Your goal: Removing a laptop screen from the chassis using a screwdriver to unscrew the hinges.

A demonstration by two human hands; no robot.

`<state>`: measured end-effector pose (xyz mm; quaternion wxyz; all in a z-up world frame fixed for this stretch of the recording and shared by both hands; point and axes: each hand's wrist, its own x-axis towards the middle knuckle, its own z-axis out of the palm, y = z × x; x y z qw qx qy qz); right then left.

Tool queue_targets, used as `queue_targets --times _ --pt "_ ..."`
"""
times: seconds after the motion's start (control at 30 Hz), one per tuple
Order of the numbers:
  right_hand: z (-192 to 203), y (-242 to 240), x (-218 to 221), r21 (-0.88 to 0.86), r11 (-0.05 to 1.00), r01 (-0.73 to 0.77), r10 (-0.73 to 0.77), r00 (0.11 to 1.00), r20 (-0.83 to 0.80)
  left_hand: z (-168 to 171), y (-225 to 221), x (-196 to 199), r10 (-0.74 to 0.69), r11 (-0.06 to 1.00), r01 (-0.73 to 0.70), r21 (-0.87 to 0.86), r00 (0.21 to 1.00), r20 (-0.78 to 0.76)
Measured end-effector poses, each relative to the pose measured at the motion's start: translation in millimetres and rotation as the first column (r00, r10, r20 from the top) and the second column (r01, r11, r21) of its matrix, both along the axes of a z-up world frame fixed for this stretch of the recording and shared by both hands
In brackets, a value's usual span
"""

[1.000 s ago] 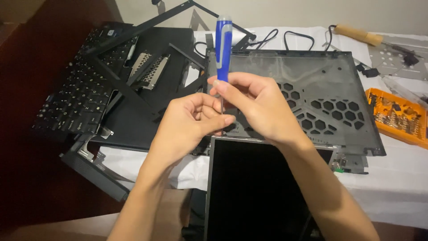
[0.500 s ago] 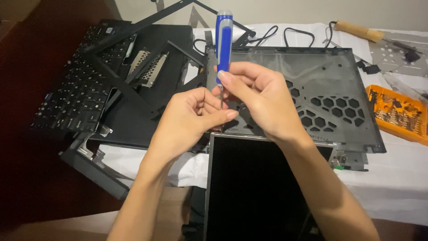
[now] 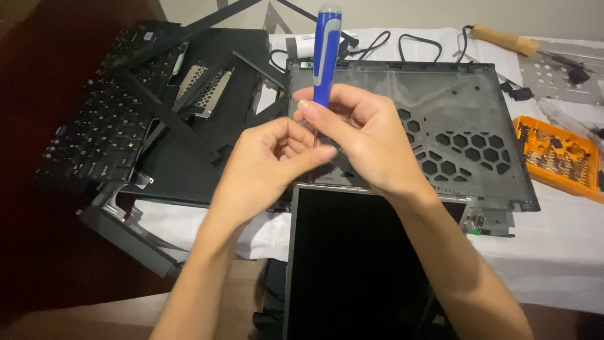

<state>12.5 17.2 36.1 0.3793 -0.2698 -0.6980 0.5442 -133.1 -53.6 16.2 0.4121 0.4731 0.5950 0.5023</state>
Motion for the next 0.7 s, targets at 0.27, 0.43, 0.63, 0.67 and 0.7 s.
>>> queue_targets --times 0.27,0.43,0.63,0.67,0.7 --pt "6 -7 -4 -0.065 0.997 -0.039 0.039 0.999 -0.006 10 -6 -3 -0.087 0.996 0.088 -0.012 0.992 0.091" --pt "0 -2 4 -0.006 0.994 -0.105 0.105 0.988 0.113 6 -7 -6 -0.111 0.992 0.111 0.062 0.994 -0.013" --pt "0 -3 20 -0.109 0.963 -0.248 0.27 0.859 0.435 8 -11 -2 -0.002 1.0 0.003 0.013 0.999 -0.045" --pt "2 -4 19 -0.162 0.963 -0.214 0.266 0.844 0.465 8 -11 -2 0.006 1.0 -0.005 0.015 0.999 -0.039" --pt "5 -6 18 -0.214 0.96 -0.179 0.264 0.828 0.495 9 -11 0 0.014 1.0 -0.013 0.018 0.999 -0.034"
